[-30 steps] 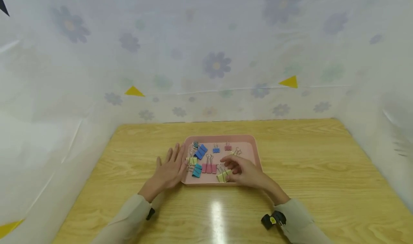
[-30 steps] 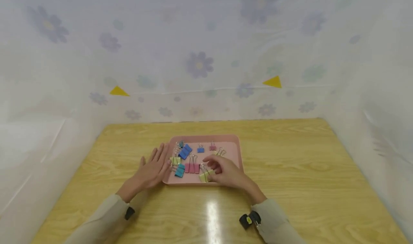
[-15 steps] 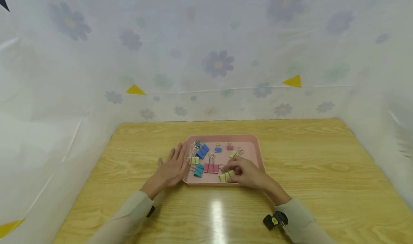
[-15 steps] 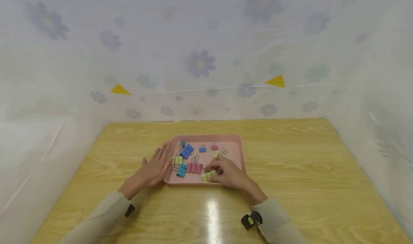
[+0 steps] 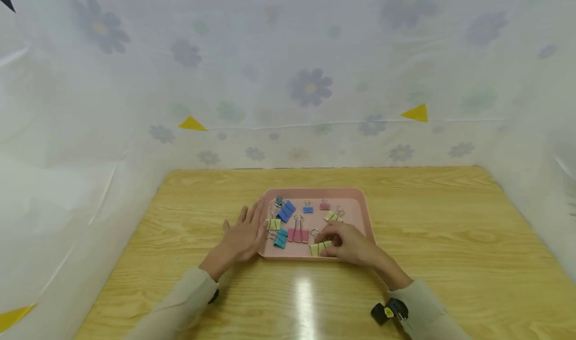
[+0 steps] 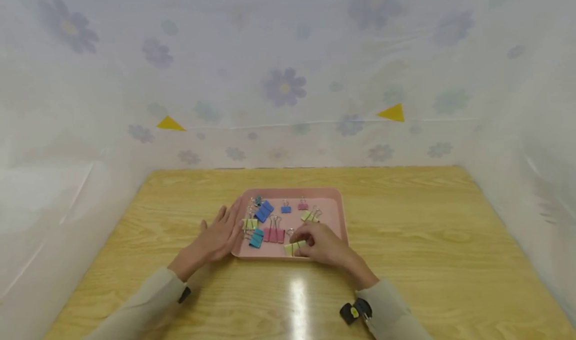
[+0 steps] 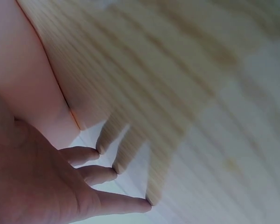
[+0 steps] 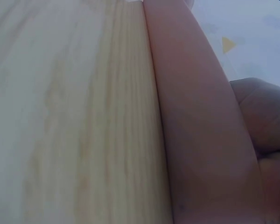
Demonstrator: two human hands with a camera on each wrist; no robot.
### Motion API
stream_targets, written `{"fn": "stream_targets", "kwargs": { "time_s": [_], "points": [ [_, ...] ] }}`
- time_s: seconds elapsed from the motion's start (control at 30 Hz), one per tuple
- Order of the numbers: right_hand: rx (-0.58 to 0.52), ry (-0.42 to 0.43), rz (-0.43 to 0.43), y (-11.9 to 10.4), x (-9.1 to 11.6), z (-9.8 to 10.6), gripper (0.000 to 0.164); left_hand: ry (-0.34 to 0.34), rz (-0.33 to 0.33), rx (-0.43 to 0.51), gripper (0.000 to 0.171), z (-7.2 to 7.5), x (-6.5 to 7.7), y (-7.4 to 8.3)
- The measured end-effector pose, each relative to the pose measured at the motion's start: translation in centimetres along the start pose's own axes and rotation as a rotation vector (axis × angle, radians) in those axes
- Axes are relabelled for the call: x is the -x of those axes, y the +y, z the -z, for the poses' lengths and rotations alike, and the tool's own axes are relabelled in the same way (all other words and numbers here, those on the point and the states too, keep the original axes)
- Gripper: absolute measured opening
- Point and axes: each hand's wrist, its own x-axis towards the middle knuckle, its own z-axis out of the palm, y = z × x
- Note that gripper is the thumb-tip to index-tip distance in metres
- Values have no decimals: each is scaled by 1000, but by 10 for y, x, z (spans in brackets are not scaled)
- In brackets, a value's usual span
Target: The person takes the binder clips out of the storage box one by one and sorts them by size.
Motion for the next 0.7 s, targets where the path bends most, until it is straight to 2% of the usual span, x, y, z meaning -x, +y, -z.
{"fn": "stream_targets", "kwargs": {
  "time_s": [0.4,0.7],
  "points": [
    [-28,73,36,1,5,-3,19,37,4,-21,66,-4,3,3],
    [-74,113,35,0,3,2,19,122,-24,-78,66,-4,4,4]
  ]
}}
